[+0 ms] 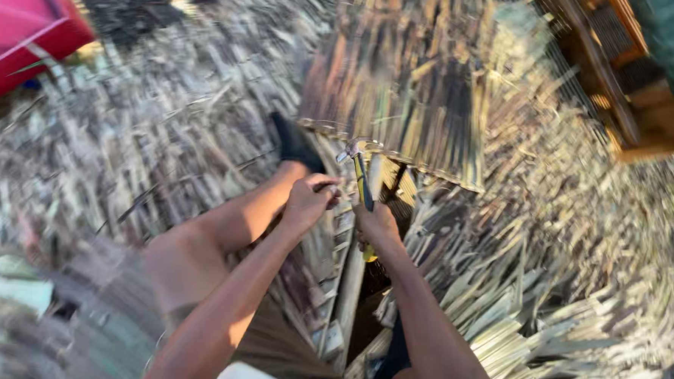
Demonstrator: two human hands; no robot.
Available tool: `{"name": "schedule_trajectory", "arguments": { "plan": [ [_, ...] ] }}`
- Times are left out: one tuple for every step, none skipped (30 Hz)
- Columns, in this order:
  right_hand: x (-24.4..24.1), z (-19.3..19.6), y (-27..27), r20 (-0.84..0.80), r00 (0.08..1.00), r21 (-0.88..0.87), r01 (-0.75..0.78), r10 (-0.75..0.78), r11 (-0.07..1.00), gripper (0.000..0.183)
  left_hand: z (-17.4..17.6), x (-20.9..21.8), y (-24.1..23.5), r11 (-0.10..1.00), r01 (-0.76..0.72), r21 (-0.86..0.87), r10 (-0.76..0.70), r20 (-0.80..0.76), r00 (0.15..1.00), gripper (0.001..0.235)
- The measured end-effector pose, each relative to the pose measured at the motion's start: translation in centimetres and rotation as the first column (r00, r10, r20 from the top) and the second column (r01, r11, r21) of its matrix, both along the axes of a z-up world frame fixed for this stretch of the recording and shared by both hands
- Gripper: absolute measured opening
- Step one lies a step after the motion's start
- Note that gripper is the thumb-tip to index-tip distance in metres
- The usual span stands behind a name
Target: The person hammers nails into dried palm-leaf roofing panels to secure them to a bamboo frame. They repeatedly pick up nails, position panels, and strike nails with a hammer while working on the roof surface.
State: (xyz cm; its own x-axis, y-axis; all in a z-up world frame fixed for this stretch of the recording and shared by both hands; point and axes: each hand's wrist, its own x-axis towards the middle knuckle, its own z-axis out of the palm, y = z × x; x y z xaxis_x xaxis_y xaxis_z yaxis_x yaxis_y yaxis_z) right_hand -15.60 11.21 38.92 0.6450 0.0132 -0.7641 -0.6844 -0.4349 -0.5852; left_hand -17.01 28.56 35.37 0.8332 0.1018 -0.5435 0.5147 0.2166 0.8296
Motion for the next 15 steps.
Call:
{"name": "schedule_trajectory", "arguments": {
  "plan": [
    [-0.7,2.4,1.7,-0.056,0.996,0.011,-0.065,0.065,0.998,0.033,4.1,-1.9,1.7,0.999,0.019,-0.027,-0.016,0.112,0.994,0.02],
    [-1.7,5.0,3.1,-0.053,0.993,0.066,-0.098,0.101,0.993,0.029,8.2,-4.4,3.2,0.998,0.038,-0.05,-0.027,0.212,0.977,0.02],
    [-2.6,7.6,4.5,-0.051,0.989,0.12,-0.13,0.137,0.984,0.025,12.2,-6.7,4.9,0.996,0.061,-0.067,-0.037,0.31,0.95,0.02],
    [-4.1,10.2,5.8,-0.067,0.981,0.175,-0.168,0.182,0.97,0.021,16.0,-10.0,6.6,0.988,0.141,0.071,-0.156,0.298,0.942,0.021],
    [-5.3,12.8,6.8,-0.009,0.956,0.142,-0.289,0.293,0.947,0.023,19.6,-13.4,8.5,0.954,0.223,0.202,-0.272,0.263,0.926,0.022],
    [-7.3,15.2,7.8,0.032,0.909,0.111,-0.416,0.415,0.903,0.026,23.0,-17.8,10.0,0.902,0.299,0.313,-0.368,0.191,0.91,0.023],
    [-9.1,17.3,8.7,0.007,0.915,0.245,-0.392,0.403,0.887,0.021,26.0,-21.8,11.4,0.857,0.403,0.322,-0.461,0.127,0.878,0.023],
    [-10.7,19.3,9.1,-0.039,0.924,0.368,-0.341,0.381,0.865,0.018,28.7,-25.5,12.0,0.802,0.514,0.305,-0.556,0.062,0.829,0.024],
    [-12.5,20.9,9.8,-0.042,0.892,0.35,-0.408,0.449,0.843,0.021,30.8,-28.8,12.3,0.737,0.618,0.274,-0.643,0.006,0.765,0.024],
    [-13.5,22.2,10.7,-0.014,0.865,0.319,-0.471,0.501,0.823,0.025,32.0,-31.4,11.9,0.673,0.692,0.262,-0.682,-0.142,0.718,0.025],
    [-15.1,23.3,11.6,-0.036,0.826,0.332,-0.521,0.563,0.786,0.026,32.9,-34.3,10.6,0.608,0.761,0.228,-0.705,-0.285,0.649,0.026],
    [-16.5,24.6,12.0,-0.05,0.792,0.334,-0.561,0.608,0.758,0.026,33.0,-35.9,9.0,0.619,0.691,0.373,-0.617,-0.313,0.722,0.028],
    [-17.7,25.8,12.5,-0.063,0.756,0.336,-0.598,0.651,0.727,0.027,32.2,-37.0,7.4,0.606,0.61,0.511,-0.52,-0.327,0.789,0.031],
    [-18.9,26.5,13.1,-0.063,0.74,0.345,-0.613,0.669,0.711,0.026,30.7,-38.1,6.3,0.562,0.526,0.638,-0.423,-0.325,0.846,0.034],
    [-19.9,27.2,13.7,-0.064,0.724,0.354,-0.627,0.686,0.694,0.025,29.0,-38.6,5.0,0.52,0.393,0.758,-0.298,-0.271,0.915,0.035]
  ]
}}
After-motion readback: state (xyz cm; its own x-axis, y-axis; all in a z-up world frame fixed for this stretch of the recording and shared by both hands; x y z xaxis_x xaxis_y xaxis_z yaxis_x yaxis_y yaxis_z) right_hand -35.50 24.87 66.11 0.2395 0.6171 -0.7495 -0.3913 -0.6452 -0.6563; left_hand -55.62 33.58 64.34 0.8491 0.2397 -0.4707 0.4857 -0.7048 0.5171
